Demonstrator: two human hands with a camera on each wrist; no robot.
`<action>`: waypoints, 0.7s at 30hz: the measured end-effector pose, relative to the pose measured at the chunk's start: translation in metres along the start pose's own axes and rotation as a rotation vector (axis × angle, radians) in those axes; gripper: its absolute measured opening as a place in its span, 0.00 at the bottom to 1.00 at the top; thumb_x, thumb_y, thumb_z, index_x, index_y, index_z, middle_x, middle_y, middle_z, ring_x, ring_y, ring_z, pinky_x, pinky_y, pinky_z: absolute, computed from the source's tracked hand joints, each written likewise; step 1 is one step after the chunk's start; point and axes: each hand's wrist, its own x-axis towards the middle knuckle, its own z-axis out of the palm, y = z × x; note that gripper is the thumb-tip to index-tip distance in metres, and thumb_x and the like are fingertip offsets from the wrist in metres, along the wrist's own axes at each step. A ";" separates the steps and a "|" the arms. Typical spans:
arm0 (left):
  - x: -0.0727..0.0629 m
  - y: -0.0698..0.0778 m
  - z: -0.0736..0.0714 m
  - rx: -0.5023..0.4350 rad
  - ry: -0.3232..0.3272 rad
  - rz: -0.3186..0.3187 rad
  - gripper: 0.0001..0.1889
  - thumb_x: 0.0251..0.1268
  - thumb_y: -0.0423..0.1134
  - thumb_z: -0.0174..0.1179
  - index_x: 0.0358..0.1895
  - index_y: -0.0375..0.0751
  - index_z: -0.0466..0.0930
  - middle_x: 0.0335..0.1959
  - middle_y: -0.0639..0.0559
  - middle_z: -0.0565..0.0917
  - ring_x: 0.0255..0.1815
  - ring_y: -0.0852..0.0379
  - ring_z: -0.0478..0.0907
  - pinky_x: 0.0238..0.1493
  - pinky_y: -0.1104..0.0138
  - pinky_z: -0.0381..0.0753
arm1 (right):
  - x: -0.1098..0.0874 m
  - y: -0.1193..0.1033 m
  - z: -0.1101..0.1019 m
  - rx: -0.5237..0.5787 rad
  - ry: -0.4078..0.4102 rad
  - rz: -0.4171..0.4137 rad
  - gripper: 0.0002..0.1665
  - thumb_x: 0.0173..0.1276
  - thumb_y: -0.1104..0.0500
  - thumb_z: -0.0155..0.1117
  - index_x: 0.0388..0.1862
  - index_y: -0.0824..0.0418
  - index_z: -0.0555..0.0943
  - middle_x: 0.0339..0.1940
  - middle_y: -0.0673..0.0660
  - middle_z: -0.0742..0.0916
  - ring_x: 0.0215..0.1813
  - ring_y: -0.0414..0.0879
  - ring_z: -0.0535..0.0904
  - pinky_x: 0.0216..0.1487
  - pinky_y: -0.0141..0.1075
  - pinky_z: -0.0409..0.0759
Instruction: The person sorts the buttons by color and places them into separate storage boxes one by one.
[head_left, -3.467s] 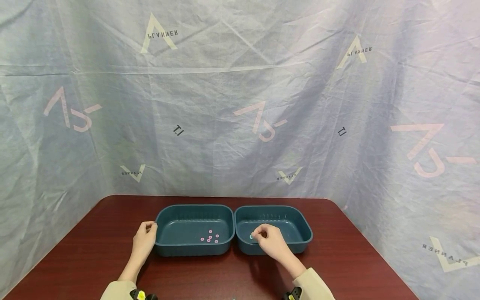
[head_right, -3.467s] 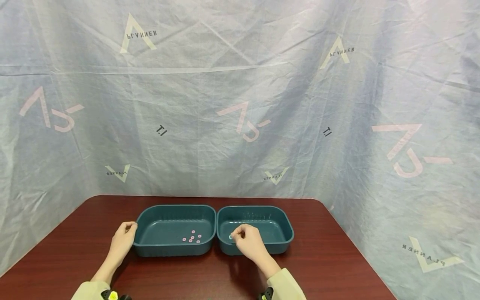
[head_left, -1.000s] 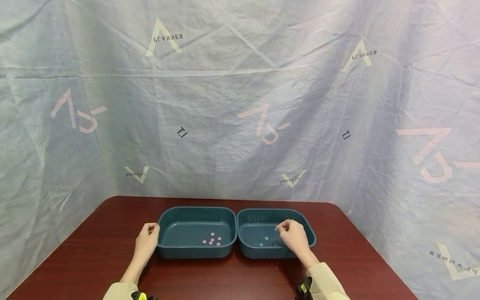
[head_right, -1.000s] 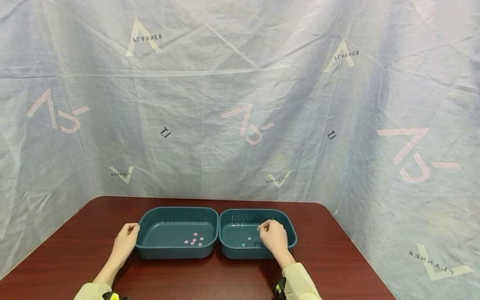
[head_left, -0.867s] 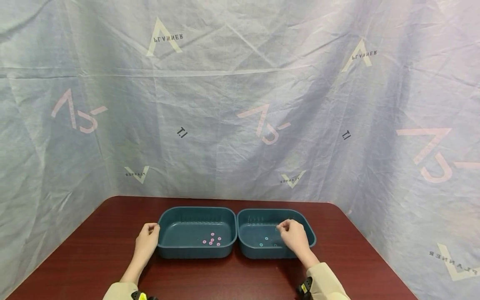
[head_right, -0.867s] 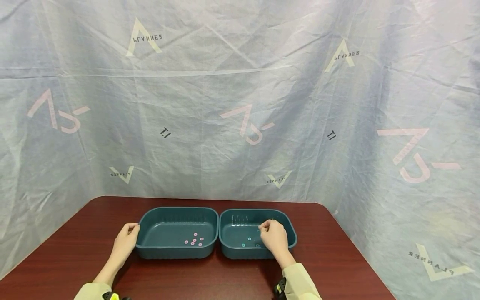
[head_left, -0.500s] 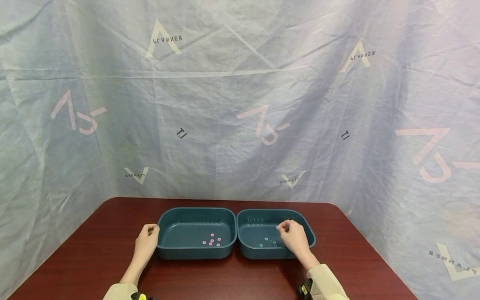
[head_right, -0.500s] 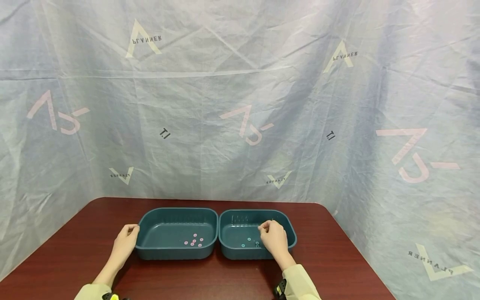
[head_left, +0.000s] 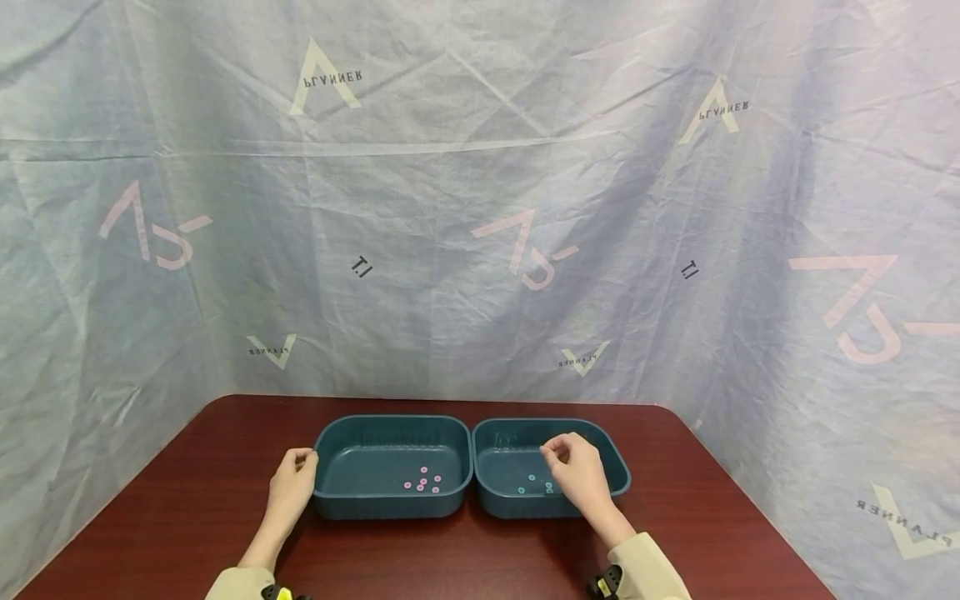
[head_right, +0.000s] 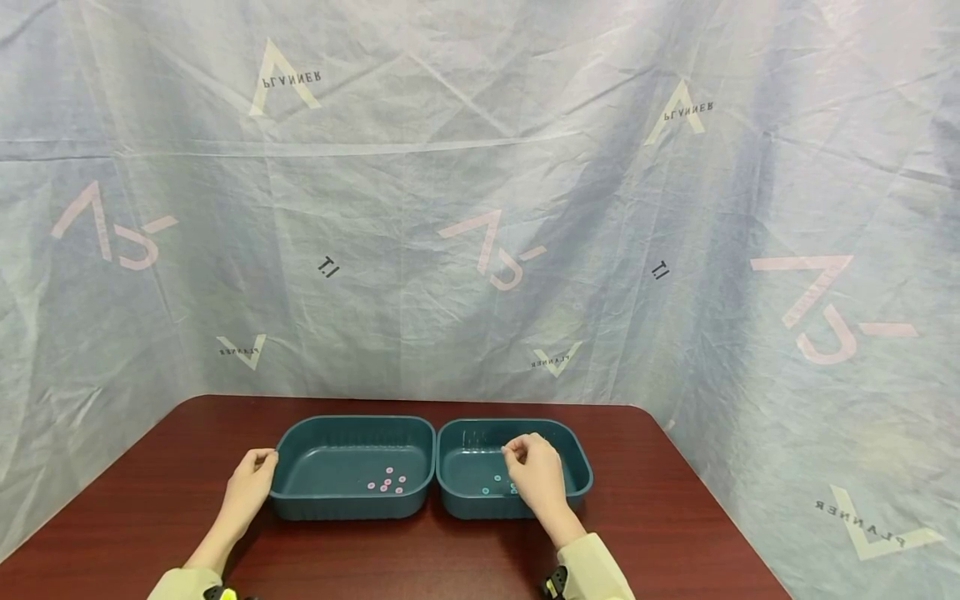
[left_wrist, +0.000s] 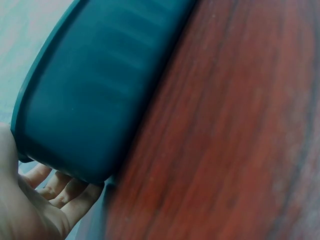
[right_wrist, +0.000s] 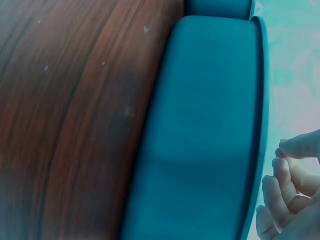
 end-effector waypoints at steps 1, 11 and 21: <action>0.000 0.000 0.000 0.000 -0.001 0.000 0.27 0.74 0.50 0.33 0.62 0.29 0.60 0.61 0.28 0.67 0.62 0.34 0.63 0.57 0.45 0.65 | -0.001 -0.002 0.000 0.004 0.001 -0.006 0.03 0.59 0.61 0.68 0.27 0.57 0.82 0.24 0.49 0.80 0.26 0.38 0.71 0.29 0.31 0.72; 0.000 0.001 -0.002 -0.004 -0.011 -0.004 0.27 0.74 0.49 0.33 0.63 0.29 0.60 0.61 0.28 0.66 0.63 0.34 0.63 0.58 0.45 0.65 | -0.013 -0.028 -0.001 0.089 -0.013 -0.159 0.06 0.55 0.63 0.71 0.25 0.53 0.82 0.20 0.43 0.77 0.23 0.33 0.71 0.27 0.29 0.73; -0.001 0.003 -0.002 -0.005 -0.026 -0.003 0.28 0.74 0.50 0.32 0.63 0.28 0.59 0.62 0.28 0.65 0.64 0.34 0.62 0.59 0.44 0.64 | -0.038 -0.053 0.001 0.128 -0.221 -0.234 0.03 0.61 0.54 0.67 0.29 0.50 0.83 0.24 0.40 0.78 0.28 0.32 0.72 0.30 0.30 0.75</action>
